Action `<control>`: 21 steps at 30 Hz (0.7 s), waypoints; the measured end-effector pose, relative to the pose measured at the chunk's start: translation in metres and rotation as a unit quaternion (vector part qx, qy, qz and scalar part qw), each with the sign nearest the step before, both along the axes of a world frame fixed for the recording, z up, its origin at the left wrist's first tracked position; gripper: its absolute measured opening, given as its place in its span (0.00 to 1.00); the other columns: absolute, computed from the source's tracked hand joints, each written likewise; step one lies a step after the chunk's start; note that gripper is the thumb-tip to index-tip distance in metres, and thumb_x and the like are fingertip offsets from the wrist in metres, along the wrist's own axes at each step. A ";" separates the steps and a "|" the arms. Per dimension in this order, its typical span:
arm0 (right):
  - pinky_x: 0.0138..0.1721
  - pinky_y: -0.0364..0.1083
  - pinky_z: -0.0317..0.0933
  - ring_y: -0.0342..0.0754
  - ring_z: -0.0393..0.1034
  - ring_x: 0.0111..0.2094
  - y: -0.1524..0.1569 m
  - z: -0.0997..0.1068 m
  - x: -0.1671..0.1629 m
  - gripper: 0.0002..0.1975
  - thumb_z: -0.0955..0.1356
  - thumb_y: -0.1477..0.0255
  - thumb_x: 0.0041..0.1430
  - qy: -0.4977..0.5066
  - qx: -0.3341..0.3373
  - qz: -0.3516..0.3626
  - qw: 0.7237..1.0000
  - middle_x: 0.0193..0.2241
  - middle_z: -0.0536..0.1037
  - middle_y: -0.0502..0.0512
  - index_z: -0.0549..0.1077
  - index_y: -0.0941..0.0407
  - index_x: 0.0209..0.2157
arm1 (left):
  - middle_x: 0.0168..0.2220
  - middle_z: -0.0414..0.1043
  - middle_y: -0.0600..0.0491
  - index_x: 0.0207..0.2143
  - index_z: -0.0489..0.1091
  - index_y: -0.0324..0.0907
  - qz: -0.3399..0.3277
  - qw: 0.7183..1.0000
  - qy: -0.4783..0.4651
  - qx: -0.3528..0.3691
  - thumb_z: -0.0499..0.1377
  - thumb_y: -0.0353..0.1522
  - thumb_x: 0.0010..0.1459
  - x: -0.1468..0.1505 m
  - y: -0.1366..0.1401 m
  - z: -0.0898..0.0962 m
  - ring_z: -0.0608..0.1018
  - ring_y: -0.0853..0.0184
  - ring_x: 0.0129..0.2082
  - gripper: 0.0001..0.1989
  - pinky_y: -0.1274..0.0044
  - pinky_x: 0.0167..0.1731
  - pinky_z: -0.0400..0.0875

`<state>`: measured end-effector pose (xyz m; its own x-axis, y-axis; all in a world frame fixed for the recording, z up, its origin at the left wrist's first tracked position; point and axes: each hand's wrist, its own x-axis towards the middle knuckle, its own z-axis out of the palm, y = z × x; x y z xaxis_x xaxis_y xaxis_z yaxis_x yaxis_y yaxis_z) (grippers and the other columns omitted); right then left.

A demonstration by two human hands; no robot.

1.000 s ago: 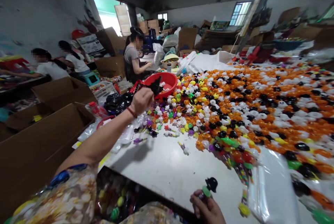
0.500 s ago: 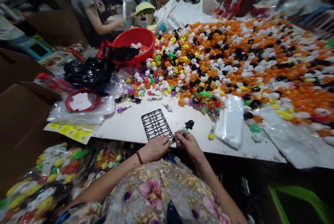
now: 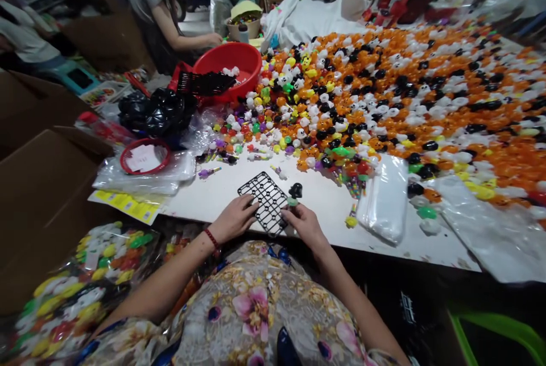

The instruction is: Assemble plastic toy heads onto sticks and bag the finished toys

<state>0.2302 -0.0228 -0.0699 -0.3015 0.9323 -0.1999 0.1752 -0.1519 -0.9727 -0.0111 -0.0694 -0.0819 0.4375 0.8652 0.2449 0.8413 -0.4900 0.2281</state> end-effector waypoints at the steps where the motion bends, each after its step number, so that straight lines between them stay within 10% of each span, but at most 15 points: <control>1: 0.28 0.44 0.58 0.44 0.64 0.25 0.001 0.000 -0.003 0.12 0.70 0.60 0.50 -0.039 0.044 0.006 0.998 0.23 0.74 0.49 0.73 0.55 0.28 | 0.51 0.68 0.41 0.51 0.67 0.41 0.035 0.999 0.000 0.012 0.55 0.34 0.62 0.010 -0.003 -0.005 0.70 0.54 0.53 0.15 0.61 0.50 0.71; 9: 0.32 0.44 0.59 0.47 0.67 0.28 0.014 0.001 -0.031 0.09 0.66 0.65 0.57 -0.202 0.232 0.071 0.949 0.24 0.75 0.53 0.71 0.53 0.26 | 0.45 0.69 0.43 0.49 0.69 0.42 0.177 0.984 -0.018 0.025 0.54 0.29 0.62 0.064 -0.007 -0.016 0.71 0.57 0.43 0.14 0.62 0.43 0.72; 21: 0.38 0.48 0.65 0.49 0.71 0.32 0.021 0.002 -0.060 0.13 0.69 0.61 0.52 -0.022 0.065 0.078 0.995 0.30 0.78 0.53 0.75 0.55 0.35 | 0.66 0.57 0.43 0.67 0.51 0.44 0.081 0.977 -0.153 -0.125 0.62 0.40 0.55 -0.037 0.017 -0.004 0.56 0.50 0.67 0.40 0.57 0.62 0.57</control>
<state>0.1706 -0.0014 -0.0683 -0.4375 0.8939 -0.0980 0.2303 0.0060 -0.9731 -0.0477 -0.0522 -0.0859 0.2289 0.9666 0.1149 0.7765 -0.2525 0.5773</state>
